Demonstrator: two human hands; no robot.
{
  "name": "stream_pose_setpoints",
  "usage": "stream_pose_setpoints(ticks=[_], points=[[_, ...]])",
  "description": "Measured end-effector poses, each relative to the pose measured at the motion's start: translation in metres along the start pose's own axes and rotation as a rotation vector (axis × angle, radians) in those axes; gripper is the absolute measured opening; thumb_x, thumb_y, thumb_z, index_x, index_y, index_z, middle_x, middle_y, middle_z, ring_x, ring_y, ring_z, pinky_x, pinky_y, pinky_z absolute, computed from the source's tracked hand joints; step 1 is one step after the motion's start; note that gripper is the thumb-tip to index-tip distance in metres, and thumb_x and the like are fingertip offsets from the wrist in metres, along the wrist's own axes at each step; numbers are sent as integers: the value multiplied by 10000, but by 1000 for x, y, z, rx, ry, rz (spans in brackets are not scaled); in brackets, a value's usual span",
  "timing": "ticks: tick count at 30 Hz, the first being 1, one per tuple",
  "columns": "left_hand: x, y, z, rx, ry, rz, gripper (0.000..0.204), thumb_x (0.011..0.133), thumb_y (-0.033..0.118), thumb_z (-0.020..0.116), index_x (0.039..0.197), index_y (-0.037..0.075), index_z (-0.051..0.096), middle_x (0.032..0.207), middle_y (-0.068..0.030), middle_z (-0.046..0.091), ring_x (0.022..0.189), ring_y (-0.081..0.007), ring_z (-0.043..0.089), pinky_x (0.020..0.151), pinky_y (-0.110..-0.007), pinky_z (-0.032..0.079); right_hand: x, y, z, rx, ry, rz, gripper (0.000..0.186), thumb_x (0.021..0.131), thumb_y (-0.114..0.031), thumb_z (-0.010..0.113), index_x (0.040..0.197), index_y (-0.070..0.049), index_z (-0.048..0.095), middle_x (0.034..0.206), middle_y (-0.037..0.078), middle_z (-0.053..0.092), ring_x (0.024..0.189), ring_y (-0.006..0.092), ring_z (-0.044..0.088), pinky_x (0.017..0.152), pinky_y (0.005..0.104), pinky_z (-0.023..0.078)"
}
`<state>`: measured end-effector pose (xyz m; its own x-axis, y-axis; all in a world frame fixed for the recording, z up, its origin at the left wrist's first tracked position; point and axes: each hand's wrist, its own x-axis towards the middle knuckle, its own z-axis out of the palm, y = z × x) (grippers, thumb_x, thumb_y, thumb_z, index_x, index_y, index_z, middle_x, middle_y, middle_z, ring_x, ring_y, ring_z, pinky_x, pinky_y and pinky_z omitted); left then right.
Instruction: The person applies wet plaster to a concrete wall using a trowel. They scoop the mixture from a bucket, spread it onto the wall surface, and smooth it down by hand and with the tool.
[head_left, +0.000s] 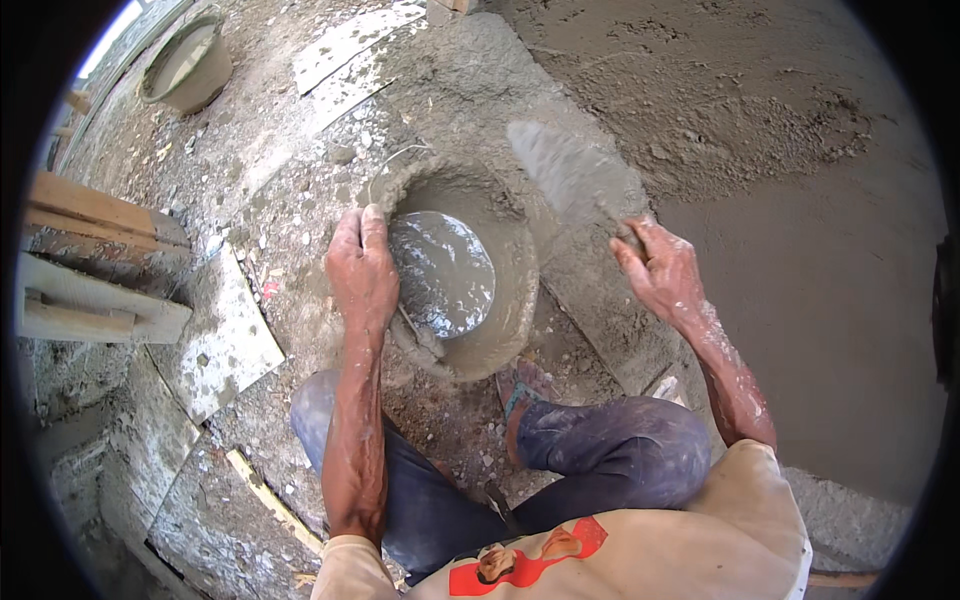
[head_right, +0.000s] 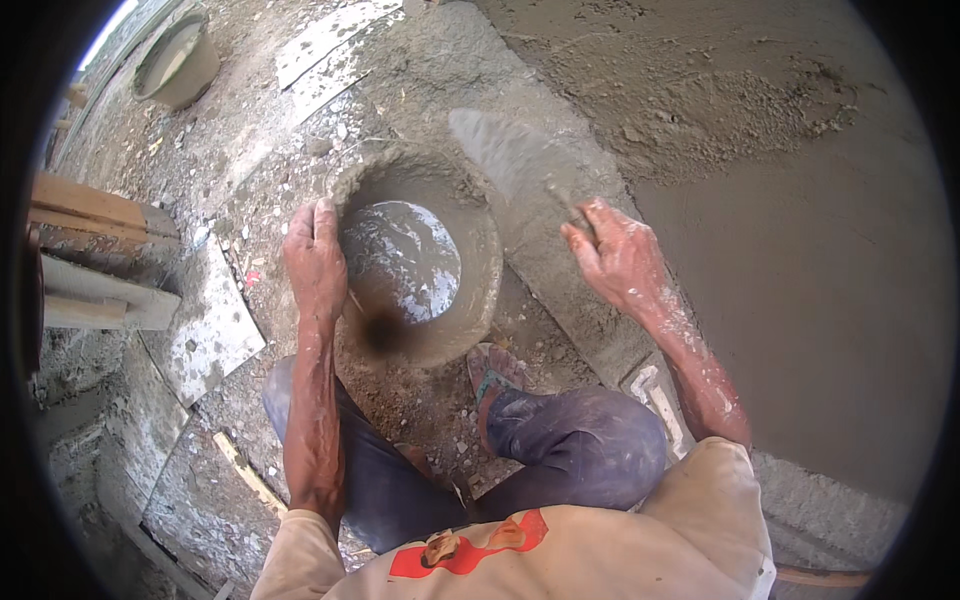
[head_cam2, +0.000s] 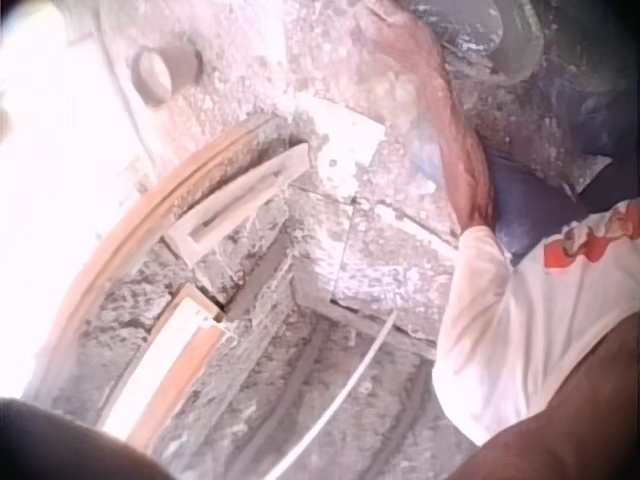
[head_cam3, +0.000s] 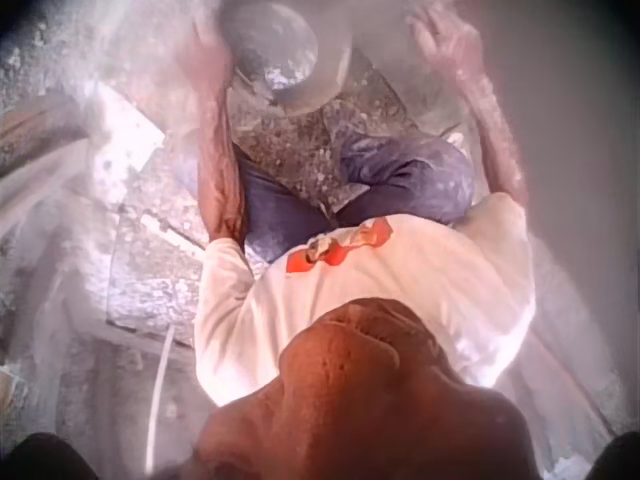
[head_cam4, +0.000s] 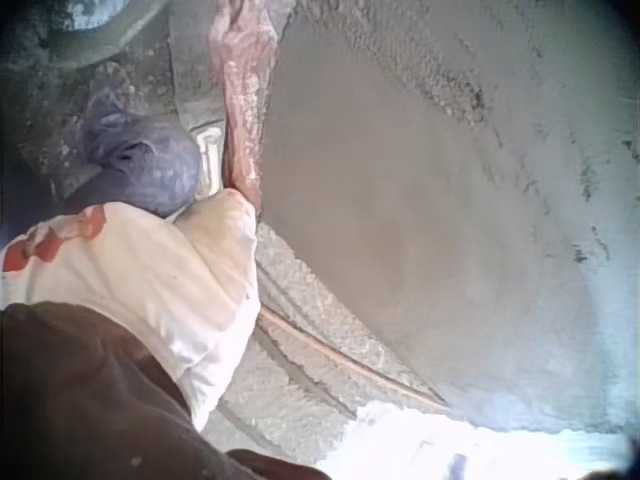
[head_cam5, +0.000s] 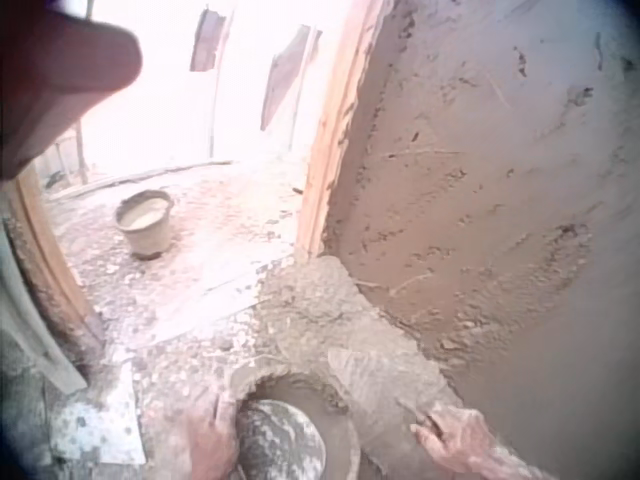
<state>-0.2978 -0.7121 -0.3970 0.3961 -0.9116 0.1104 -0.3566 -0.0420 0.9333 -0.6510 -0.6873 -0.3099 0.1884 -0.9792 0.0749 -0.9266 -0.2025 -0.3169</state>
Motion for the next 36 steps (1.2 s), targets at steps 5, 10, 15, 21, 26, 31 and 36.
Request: stream_pose_setpoints(ticks=[5, 10, 15, 21, 26, 31, 36], points=[[-27, 22, 9, 36, -30, 81, 219, 1067, 209, 581, 1001, 17, 665, 790, -191, 643, 688, -327, 616, 658, -435, 484, 1, -26, 98, -597, -241, -365, 308, 951, -209, 639, 1179, -3, 659, 851, 194, 722, 752, 316, 744, 650, 463, 578], [-32, 25, 11, 63, -8, 68, 199, 1060, 197, 590, 997, 22, 659, 782, -206, 655, 705, -395, 647, 662, -475, 490, -5, -27, 139, -238, -636, -516, 282, 919, -184, 617, 1081, 38, 678, 787, 225, 696, 782, 395, 732, 690, 490, 578], [-26, 20, 1, 25, 1, 61, 233, 1070, 222, 580, 1016, 13, 668, 798, -216, 654, 707, -375, 646, 671, -452, 496, -14, -62, 139, 50, -721, -386, 302, 903, -238, 663, 1025, 38, 684, 777, 265, 699, 782, 457, 716, 728, 542, 567], [3, -16, -16, -24, -2, 5, 293, 1084, 236, 570, 1053, -33, 683, 897, -139, 670, 833, -210, 597, 775, -369, 484, -15, -63, 125, 224, -697, -211, 389, 963, -375, 682, 1079, -4, 685, 843, 250, 721, 837, 465, 711, 760, 541, 550], [34, -80, -58, -160, 9, -102, 325, 1090, 235, 535, 1035, -52, 677, 877, -48, 633, 834, -155, 550, 762, -344, 468, 5, -88, 74, 403, -421, -315, 467, 973, -410, 668, 1082, 44, 673, 829, 262, 730, 832, 483, 723, 834, 546, 576], [39, -86, -68, -242, -22, -178, 281, 1094, 204, 535, 1000, -25, 669, 896, 10, 608, 845, -115, 516, 774, -317, 451, 64, -78, -28, 729, -801, 27, 346, 1006, -300, 656, 1045, 41, 692, 695, 157, 684, 553, 268, 688, 527, 394, 587], [34, -81, -43, -325, -23, -125, 262, 1091, 185, 536, 985, -19, 662, 875, 32, 577, 819, -95, 484, 745, -291, 423, 134, 41, -104, 749, -356, 431, 236, 1035, -192, 622, 898, -3, 656, 617, 47, 601, 409, 117, 534, 311, 272, 444]])
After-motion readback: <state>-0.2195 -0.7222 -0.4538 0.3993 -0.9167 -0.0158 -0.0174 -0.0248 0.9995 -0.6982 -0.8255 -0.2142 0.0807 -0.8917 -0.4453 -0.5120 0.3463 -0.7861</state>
